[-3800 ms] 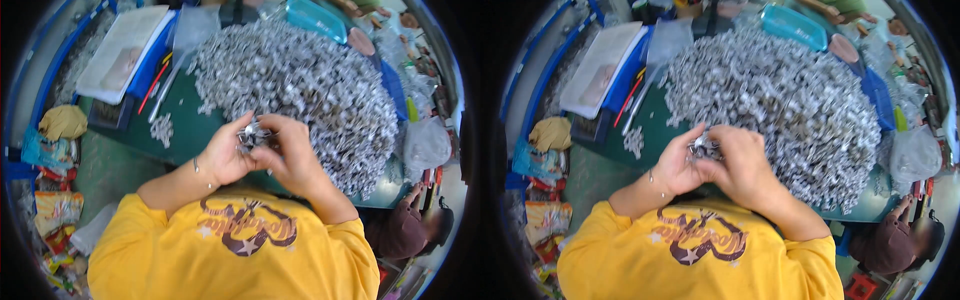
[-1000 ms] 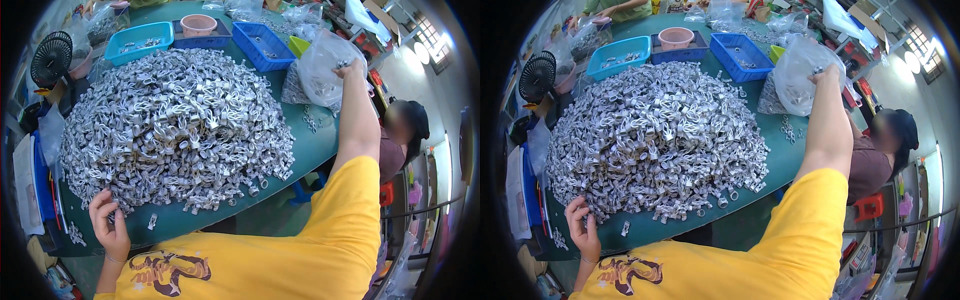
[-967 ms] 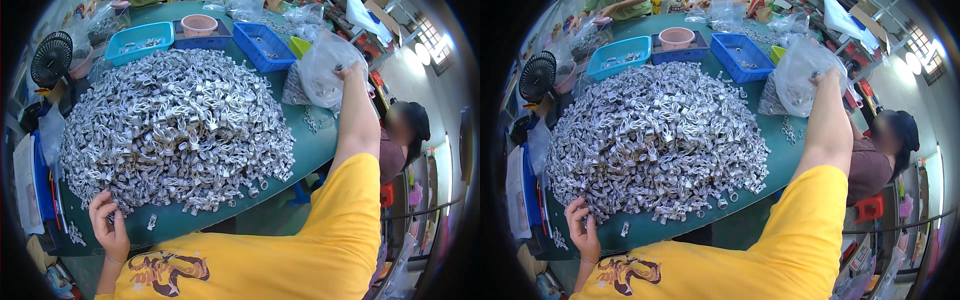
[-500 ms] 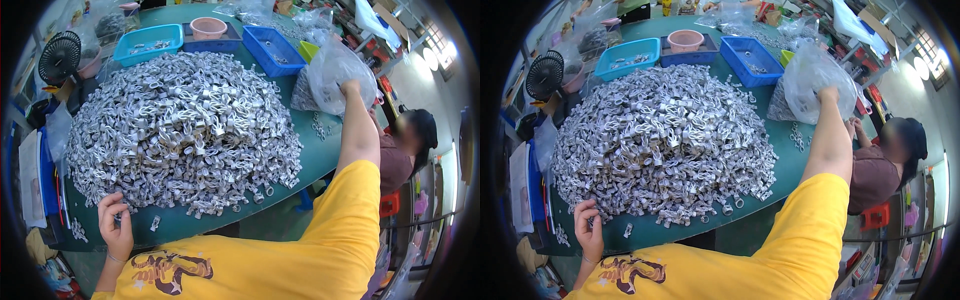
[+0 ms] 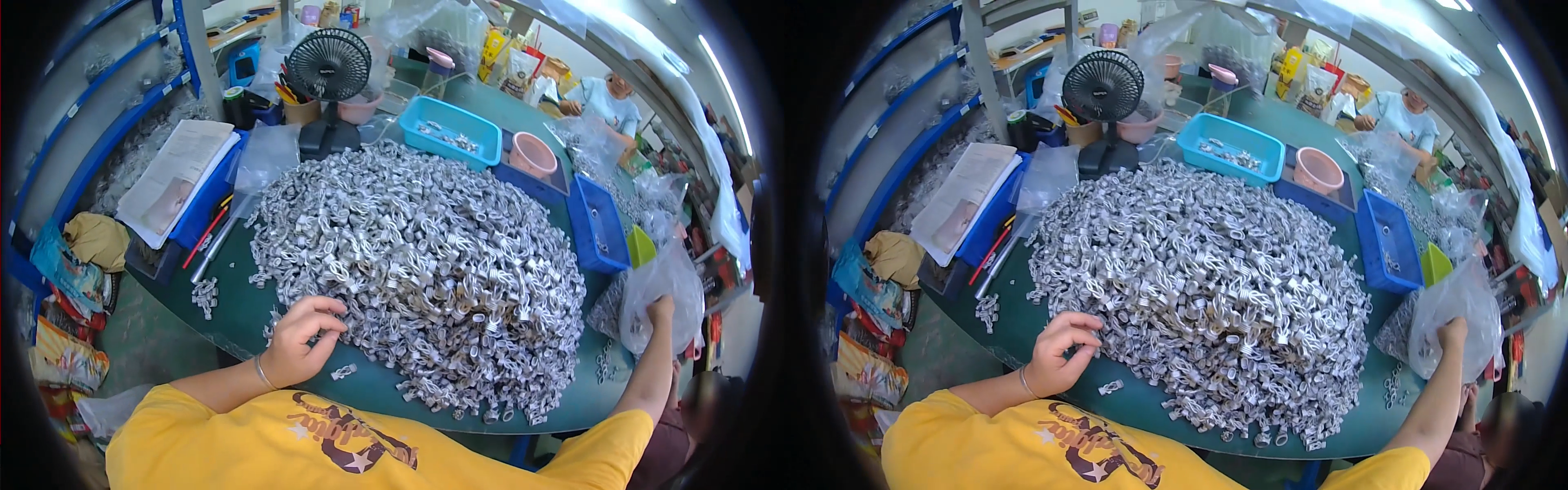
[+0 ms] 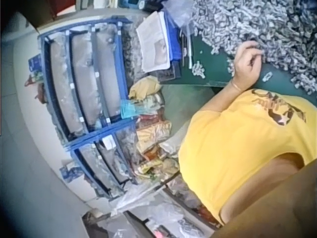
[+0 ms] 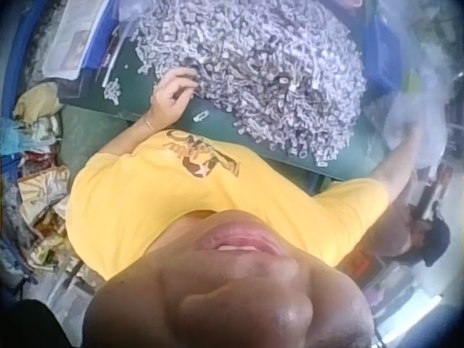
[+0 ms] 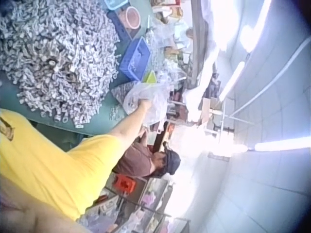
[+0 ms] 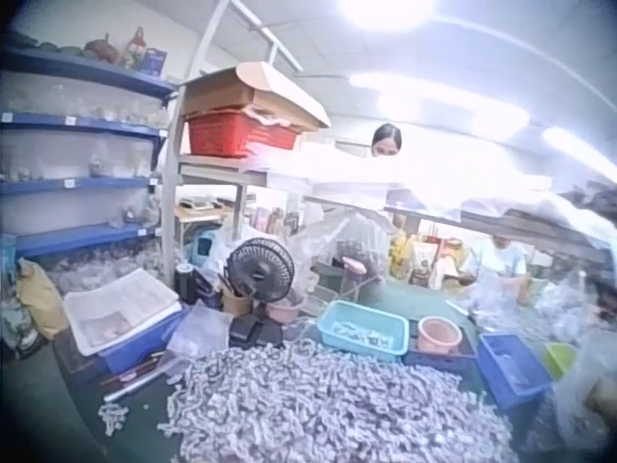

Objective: The person trims excess material from small metal parts using pliers and places the finished items into a container.

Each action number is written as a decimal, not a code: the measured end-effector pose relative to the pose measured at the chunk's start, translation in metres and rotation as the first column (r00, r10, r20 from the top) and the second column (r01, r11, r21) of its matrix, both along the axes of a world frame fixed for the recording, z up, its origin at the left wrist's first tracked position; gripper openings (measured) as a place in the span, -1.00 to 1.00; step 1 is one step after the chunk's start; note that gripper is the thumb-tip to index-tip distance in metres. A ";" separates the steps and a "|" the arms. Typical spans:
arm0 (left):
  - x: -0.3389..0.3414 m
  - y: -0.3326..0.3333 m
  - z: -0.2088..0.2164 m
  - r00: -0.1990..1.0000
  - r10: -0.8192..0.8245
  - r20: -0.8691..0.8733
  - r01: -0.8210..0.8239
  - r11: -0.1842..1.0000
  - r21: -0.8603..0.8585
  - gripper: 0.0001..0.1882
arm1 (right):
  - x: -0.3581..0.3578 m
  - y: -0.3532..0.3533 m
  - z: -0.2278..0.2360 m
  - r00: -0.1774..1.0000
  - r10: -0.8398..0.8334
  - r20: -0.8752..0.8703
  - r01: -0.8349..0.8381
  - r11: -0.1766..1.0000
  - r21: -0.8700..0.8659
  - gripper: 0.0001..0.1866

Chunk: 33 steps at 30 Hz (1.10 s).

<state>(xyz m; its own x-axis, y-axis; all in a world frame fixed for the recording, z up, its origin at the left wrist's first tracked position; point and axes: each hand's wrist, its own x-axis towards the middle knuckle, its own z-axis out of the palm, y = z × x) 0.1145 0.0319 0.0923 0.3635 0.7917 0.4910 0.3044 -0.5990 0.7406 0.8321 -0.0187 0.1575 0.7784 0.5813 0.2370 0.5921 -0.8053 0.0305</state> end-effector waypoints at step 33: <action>0.021 -0.037 0.146 0.243 -0.796 0.554 0.649 0.558 0.517 -0.54 | -0.431 0.001 0.092 -0.075 0.758 0.648 -0.982 0.055 -0.179 -0.93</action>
